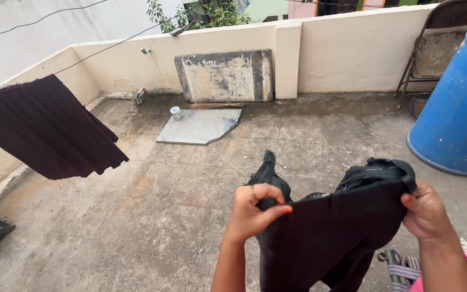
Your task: Hanging washed clothes on a clothesline on a terrace.
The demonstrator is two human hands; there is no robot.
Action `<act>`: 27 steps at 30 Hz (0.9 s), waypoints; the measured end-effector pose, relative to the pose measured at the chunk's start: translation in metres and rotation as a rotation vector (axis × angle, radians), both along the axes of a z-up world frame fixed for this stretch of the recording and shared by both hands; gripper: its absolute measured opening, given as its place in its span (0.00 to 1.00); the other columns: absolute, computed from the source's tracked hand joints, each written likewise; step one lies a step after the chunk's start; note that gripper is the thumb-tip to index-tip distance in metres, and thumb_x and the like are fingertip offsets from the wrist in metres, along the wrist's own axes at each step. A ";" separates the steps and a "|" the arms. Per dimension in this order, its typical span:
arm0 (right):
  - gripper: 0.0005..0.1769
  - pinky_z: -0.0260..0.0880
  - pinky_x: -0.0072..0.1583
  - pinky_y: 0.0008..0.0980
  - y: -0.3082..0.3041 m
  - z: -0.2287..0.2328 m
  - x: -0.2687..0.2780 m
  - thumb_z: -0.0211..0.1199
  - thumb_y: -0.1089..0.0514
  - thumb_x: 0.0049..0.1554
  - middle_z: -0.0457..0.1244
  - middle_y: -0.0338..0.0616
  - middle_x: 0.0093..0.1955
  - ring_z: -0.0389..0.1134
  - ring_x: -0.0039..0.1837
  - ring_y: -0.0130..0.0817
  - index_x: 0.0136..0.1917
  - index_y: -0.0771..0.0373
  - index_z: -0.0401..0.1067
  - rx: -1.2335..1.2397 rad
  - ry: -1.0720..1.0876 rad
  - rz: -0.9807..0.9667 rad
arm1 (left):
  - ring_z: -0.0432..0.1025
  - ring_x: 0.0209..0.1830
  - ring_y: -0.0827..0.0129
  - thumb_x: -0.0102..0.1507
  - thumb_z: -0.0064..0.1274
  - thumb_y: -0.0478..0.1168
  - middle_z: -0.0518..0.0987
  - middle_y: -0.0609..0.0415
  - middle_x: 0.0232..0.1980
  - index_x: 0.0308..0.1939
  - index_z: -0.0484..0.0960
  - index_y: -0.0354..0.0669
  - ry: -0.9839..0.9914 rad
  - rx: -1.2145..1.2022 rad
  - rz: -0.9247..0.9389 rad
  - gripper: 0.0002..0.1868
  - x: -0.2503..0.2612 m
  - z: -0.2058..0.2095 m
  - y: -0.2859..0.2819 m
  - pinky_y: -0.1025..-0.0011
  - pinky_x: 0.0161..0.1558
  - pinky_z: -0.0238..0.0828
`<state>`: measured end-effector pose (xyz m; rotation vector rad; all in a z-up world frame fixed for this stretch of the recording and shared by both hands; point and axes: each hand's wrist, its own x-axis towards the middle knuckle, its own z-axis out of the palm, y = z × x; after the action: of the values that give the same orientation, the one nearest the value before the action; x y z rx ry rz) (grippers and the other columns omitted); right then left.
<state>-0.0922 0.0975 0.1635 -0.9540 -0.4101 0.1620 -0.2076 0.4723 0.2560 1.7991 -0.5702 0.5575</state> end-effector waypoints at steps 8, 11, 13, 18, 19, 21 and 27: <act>0.14 0.72 0.49 0.33 0.047 -0.127 0.075 0.69 0.55 0.55 0.75 0.47 0.43 0.75 0.45 0.35 0.50 0.65 0.84 -1.302 -0.054 -0.214 | 0.78 0.38 0.52 0.56 0.66 0.46 0.83 0.49 0.34 0.35 0.88 0.51 0.380 0.531 0.499 0.08 0.081 -0.122 0.013 0.59 0.39 0.72; 0.17 0.71 0.48 0.32 0.025 -0.107 0.037 0.66 0.54 0.59 0.75 0.47 0.44 0.72 0.44 0.30 0.53 0.70 0.82 -0.906 0.052 -0.134 | 0.78 0.36 0.53 0.59 0.64 0.47 0.83 0.48 0.33 0.37 0.87 0.51 0.334 0.367 0.550 0.08 0.035 -0.062 0.005 0.59 0.37 0.72; 0.18 0.70 0.49 0.31 0.019 -0.056 0.029 0.63 0.55 0.61 0.73 0.45 0.45 0.71 0.45 0.26 0.56 0.71 0.80 -0.652 0.051 -0.138 | 0.78 0.33 0.54 0.59 0.64 0.48 0.82 0.48 0.32 0.38 0.87 0.51 0.269 0.293 0.579 0.08 0.027 -0.047 0.013 0.60 0.36 0.72; 0.17 0.71 0.53 0.31 0.011 -0.149 0.064 0.69 0.57 0.55 0.74 0.43 0.48 0.72 0.49 0.27 0.55 0.70 0.82 -0.791 -0.043 0.216 | 0.74 0.37 0.52 0.59 0.67 0.43 0.82 0.48 0.35 0.36 0.85 0.48 0.343 0.138 0.048 0.07 0.063 -0.169 0.040 0.59 0.39 0.71; 0.17 0.71 0.53 0.31 0.023 -0.145 0.049 0.69 0.57 0.55 0.74 0.43 0.48 0.72 0.49 0.27 0.55 0.70 0.82 -0.795 -0.034 0.218 | 0.74 0.37 0.52 0.59 0.67 0.43 0.82 0.48 0.35 0.36 0.85 0.48 0.352 0.133 0.046 0.07 0.050 -0.180 0.024 0.59 0.39 0.71; 0.15 0.72 0.51 0.33 0.059 -0.120 0.049 0.68 0.49 0.57 0.74 0.45 0.40 0.74 0.43 0.34 0.51 0.58 0.84 -1.577 -0.093 -0.113 | 0.78 0.37 0.56 0.57 0.65 0.47 0.83 0.50 0.33 0.37 0.87 0.54 0.545 0.489 0.537 0.07 0.048 -0.186 0.003 0.59 0.39 0.72; 0.13 0.69 0.46 0.34 0.091 -0.069 0.039 0.66 0.52 0.58 0.68 0.41 0.35 0.68 0.41 0.30 0.45 0.65 0.79 -1.105 -0.162 -0.276 | 0.77 0.43 0.56 0.46 0.71 0.56 0.78 0.53 0.43 0.55 0.79 0.54 0.472 0.287 0.489 0.35 0.035 -0.090 -0.028 0.59 0.43 0.73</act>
<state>-0.0537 0.1883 0.0941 -2.1093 -0.3183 0.0477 -0.1730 0.4444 0.1663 2.2672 0.1300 0.3602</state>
